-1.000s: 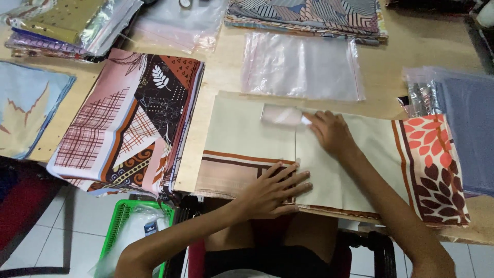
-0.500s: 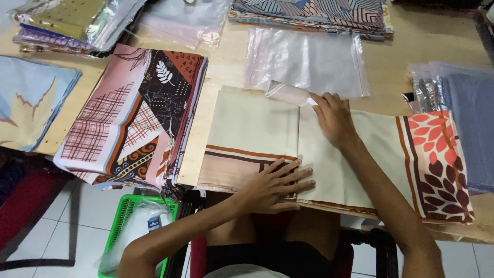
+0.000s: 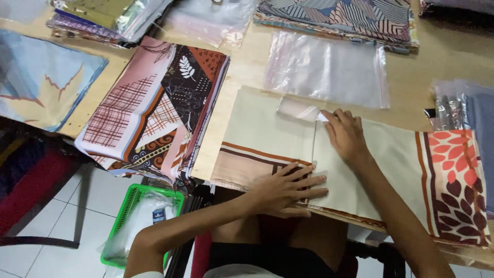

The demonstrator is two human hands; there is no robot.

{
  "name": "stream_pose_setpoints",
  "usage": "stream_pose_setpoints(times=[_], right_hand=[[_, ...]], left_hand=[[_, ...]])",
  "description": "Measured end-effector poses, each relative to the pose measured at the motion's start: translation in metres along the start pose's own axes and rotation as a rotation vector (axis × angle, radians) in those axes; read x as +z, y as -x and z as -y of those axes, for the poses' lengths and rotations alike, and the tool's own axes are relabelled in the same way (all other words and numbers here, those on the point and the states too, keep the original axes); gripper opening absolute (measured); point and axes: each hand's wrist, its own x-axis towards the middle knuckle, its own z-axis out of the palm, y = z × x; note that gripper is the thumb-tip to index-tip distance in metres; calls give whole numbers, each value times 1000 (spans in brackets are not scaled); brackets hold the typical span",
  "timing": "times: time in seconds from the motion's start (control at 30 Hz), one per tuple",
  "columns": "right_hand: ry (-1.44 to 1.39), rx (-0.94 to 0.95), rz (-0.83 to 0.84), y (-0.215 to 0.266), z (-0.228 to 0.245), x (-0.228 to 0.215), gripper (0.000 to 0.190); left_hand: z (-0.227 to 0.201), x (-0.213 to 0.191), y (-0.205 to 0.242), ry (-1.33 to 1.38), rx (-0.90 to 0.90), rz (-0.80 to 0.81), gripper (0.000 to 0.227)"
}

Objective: The person uses a white cylindrical roller to smooth and roll a piece of patterned fabric on a wooden table. They repeatedly roll the fabric from one end to the other, adjusting its position with their hands to ensure it is tightly wound.

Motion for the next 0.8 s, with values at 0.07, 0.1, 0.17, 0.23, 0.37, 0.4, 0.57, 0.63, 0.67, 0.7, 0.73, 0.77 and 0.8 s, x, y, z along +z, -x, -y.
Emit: stream_pose_setpoints(times=[0.07, 0.1, 0.17, 0.23, 0.37, 0.4, 0.57, 0.63, 0.67, 0.7, 0.73, 0.77, 0.8], right_hand=[[-36, 14, -37, -3, 15, -9, 34], [-69, 27, -74, -7, 20, -14, 33], [-136, -30, -122, -10, 35, -14, 33], [-208, -80, -163, -10, 62, -18, 33], [-291, -282, -86, -19, 109, -3, 39], [-267, -341, -65, -23, 113, 12, 38], [-247, -339, -93, -59, 106, 41, 41], [-185, -304, -109, -74, 102, 47, 40], [-161, -261, -92, -81, 103, 45, 36], [-136, -218, -77, -90, 104, 43, 33], [-134, -218, -79, -96, 103, 46, 33], [-101, -188, -75, -101, 103, 49, 32], [-68, -159, -72, -105, 104, 52, 32]], left_hand=[[2, -25, 2, 238, -11, 6, 71], [3, -37, 1, 477, -19, 9, 71], [12, -71, 9, 483, -86, -26, 68], [25, -88, 22, 497, -155, -54, 66], [48, -77, 52, 54, -261, 0, 64], [50, -70, 59, -58, -283, 43, 66], [34, -76, 64, -65, -315, 94, 63], [32, -79, 63, -56, -322, 93, 64], [31, -81, 62, -38, -329, 105, 64], [31, -83, 61, -21, -336, 116, 63], [32, -83, 61, -23, -334, 115, 63], [32, -82, 61, -15, -337, 115, 63], [31, -82, 61, -8, -339, 114, 63]])
